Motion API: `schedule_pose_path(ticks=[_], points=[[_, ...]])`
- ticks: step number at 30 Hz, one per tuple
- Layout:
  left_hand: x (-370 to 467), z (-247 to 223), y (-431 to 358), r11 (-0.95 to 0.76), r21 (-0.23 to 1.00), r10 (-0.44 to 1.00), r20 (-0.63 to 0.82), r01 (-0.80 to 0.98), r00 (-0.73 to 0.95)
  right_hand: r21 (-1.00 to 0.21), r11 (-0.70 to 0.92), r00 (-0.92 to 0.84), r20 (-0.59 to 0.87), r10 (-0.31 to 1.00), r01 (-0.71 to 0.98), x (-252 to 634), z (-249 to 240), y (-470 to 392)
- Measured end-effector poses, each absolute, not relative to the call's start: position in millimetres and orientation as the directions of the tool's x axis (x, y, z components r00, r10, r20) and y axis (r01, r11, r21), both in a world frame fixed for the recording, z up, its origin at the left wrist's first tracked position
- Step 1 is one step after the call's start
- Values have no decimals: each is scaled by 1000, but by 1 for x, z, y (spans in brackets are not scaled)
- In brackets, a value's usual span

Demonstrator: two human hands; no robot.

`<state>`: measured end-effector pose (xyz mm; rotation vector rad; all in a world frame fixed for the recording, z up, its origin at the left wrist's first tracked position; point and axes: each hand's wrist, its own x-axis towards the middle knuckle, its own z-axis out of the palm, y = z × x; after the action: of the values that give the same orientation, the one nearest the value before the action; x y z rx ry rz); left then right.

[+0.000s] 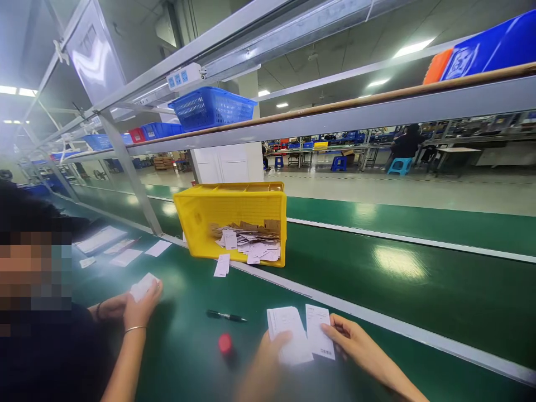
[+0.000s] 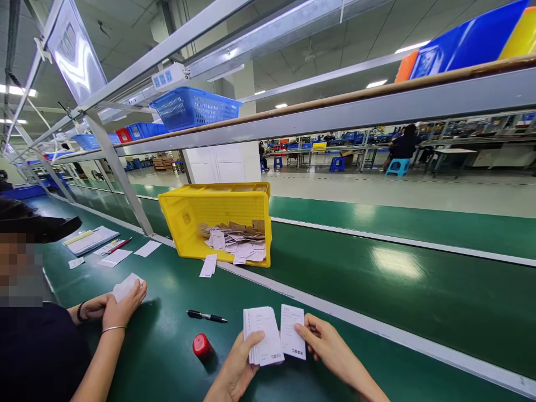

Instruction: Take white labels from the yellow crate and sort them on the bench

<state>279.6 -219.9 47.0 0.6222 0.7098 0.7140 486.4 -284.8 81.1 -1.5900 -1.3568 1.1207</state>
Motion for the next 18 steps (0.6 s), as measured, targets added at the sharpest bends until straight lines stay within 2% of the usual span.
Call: schedule_pose_path(ticks=[3,6,9,11,15,18], points=[[276,48,-214,604,697,755,-347,-386,556,-830,-191,127,-145,981,524,513,61,-281],[276,45,-213,599,714,762,-369,-363,532,-619,-249,232,-111,966,745,527,43,-282],[279,38,-216,587,745,769,-391,-316,506,-450,-347,350,-79,933,823,525,37,-285],[280,35,-219,582,758,763,-386,-293,518,-488,-338,374,-26,927,805,517,41,-286],[284,33,-225,555,782,731,-295,-284,615,-795,-91,165,11,986,599,490,58,-289],[287,37,-227,542,788,695,-225,-291,683,-848,-43,66,-9,998,528,474,70,-293]])
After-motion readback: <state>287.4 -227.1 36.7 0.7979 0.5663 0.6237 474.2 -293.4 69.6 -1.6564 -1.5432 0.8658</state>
